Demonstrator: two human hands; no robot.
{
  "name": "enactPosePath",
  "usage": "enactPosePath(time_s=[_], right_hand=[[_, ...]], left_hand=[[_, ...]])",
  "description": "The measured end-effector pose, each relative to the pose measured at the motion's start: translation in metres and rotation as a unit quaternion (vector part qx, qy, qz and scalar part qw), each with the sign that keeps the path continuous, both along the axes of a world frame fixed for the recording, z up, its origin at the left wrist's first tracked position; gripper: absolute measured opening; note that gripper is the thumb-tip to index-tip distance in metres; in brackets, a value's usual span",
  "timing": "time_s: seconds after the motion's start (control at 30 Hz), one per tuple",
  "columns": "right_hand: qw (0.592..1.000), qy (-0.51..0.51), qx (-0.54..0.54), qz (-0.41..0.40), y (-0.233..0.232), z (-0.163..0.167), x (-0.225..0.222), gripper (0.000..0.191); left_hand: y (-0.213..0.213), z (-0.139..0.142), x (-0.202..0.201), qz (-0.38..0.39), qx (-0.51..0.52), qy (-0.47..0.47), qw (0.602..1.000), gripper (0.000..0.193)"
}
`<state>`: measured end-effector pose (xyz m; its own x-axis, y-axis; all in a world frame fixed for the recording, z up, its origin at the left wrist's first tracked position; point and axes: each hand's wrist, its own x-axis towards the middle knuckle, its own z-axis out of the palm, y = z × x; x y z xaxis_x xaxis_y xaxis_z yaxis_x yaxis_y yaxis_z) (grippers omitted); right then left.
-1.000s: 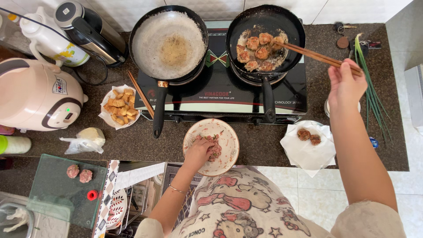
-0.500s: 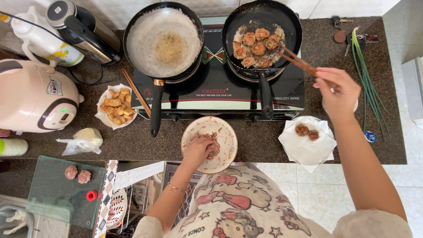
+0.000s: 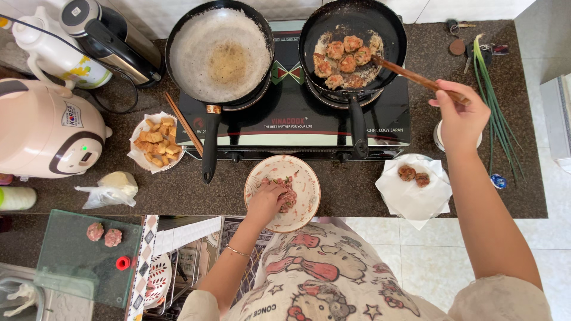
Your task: The person portions minced meat from a plate, rolls it between their palms into round meatballs, and sets the formed meatballs on a glass board. They use chopsticks to turn meatballs frying in a pan on a portable gas stove and transfer cooked meatballs onto a paper towel.
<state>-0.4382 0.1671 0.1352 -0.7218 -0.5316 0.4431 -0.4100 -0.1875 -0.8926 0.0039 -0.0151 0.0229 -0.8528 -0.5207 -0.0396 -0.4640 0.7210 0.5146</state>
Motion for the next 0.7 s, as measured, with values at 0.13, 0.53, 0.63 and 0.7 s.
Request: enactPosePath(time_s=[0.13, 0.53, 0.63, 0.7], right_hand=[[0.999, 0.02, -0.037, 0.01, -0.006, 0.016, 0.017, 0.018], [0.984, 0.124, 0.09, 0.088, -0.063, 0.046, 0.084, 0.018], [0.976, 0.173, 0.128, 0.026, -0.065, 0.038, 0.08, 0.014], [0.997, 0.043, 0.065, 0.023, -0.072, 0.028, 0.071, 0.014]], left_hand=[[-0.001, 0.0, 0.0, 0.003, 0.0, 0.002, 1.0, 0.031], [-0.003, -0.008, 0.005, 0.004, -0.005, 0.01, 1.0, 0.032], [-0.005, -0.008, 0.005, 0.002, -0.007, 0.014, 1.0, 0.033], [-0.005, -0.007, 0.006, 0.009, 0.012, 0.008, 1.0, 0.033]])
